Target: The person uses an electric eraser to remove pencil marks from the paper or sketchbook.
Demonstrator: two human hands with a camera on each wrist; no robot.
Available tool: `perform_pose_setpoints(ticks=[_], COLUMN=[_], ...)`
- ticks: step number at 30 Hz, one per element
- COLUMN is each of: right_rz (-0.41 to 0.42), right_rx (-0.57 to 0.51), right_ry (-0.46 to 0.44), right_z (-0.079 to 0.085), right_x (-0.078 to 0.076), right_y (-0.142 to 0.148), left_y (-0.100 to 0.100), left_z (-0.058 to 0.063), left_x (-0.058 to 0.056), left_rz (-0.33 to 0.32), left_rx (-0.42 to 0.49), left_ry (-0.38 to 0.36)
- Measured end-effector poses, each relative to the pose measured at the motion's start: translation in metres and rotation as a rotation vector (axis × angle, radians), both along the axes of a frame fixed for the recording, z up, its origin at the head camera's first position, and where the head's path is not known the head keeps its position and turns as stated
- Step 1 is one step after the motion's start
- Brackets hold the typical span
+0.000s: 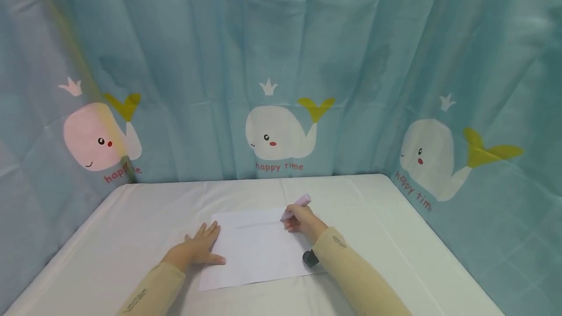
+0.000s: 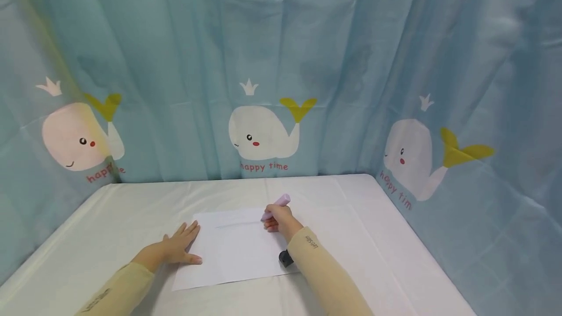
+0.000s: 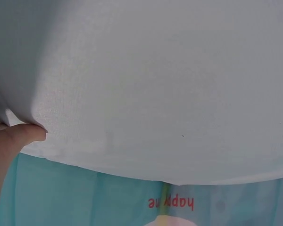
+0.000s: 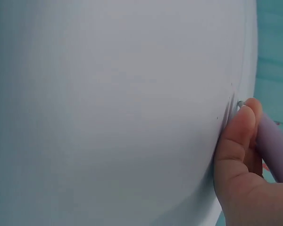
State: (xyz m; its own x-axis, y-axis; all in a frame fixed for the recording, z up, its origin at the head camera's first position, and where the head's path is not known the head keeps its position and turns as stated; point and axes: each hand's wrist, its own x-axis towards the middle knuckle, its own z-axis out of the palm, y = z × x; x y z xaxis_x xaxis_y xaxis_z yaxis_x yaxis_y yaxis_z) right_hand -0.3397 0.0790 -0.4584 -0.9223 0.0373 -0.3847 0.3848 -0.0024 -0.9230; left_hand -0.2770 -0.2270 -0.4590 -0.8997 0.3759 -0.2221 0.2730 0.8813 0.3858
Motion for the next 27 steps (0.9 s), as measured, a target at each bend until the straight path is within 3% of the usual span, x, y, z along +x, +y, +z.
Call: perform_pose_setpoints(ticks=[10,21,27], right_rz=[-0.086,-0.050,-0.047], right_rx=[0.044,0.045,0.055], right_ry=[0.028,0.037,0.022], right_z=[0.0002,0.0028,0.0017], right_x=[-0.0015,0.0009,0.0014], right_y=[-0.0015,-0.0049,-0.0061], left_y=[0.0044,0.0000,-0.0014], left_z=[0.0026,0.0073,0.0020], left_x=[-0.0014,0.0027,0.0022], left_rz=[0.004,-0.004,-0.012], left_rx=[-0.017,0.012,0.008], left_ry=[-0.001,-0.010,-0.005])
